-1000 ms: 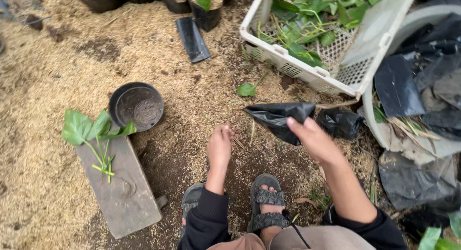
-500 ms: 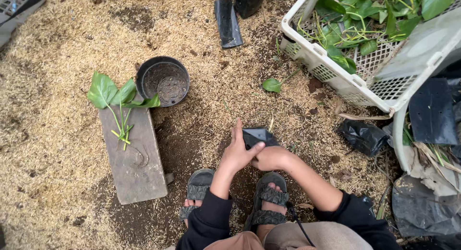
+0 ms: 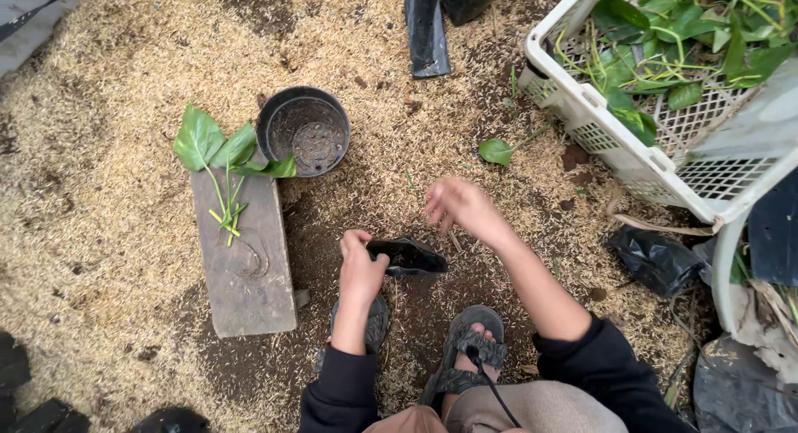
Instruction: The person sits on the ground and handles plant cuttings, placing them into a black plastic pot. They also pick up and manipulate a black plastic nursery bag and a small trowel while working with the plants.
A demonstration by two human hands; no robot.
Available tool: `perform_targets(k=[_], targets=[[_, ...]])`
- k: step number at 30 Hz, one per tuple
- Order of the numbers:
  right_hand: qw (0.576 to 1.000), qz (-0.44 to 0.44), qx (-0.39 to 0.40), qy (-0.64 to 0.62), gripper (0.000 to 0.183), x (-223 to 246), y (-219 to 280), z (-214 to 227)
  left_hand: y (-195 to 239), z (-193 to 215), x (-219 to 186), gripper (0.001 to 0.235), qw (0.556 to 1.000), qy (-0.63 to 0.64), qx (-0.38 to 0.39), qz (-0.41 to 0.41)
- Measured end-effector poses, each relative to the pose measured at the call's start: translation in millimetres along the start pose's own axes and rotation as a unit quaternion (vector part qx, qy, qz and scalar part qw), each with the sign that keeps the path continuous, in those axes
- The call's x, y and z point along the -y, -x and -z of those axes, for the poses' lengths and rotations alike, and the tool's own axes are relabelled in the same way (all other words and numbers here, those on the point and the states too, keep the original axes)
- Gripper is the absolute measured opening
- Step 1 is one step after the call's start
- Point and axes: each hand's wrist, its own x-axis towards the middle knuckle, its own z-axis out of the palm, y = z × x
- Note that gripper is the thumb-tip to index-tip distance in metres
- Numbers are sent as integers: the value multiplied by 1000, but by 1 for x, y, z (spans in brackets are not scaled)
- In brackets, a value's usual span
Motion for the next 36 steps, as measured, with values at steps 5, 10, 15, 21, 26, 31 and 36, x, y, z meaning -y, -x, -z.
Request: perform_targets(k=[5, 10, 15, 21, 26, 31, 36], targets=[[834, 231, -199, 459, 46, -8, -52, -34, 6, 16, -4, 49, 998, 42, 30, 31], [960, 71, -133, 236, 27, -24, -48, -22, 12, 32, -29, 42, 997, -9, 71, 25], [826, 52, -335, 451, 50, -4, 22, 74, 21, 32, -36, 22, 995, -34, -59, -70], [899, 107, -97, 414, 103, 29, -13, 6, 19, 29, -25, 10, 984, 76, -140, -82], [821, 1, -47, 568, 104, 36, -40, -52, 22, 29, -15, 22, 989, 60, -114, -72], [823, 52, -44, 563, 62, 16, -46, -59, 17, 22, -12, 28, 989, 60, -116, -64], [985, -38, -16, 165, 61, -10, -54, -15, 10, 14, -19, 24, 986, 133, -40, -94]])
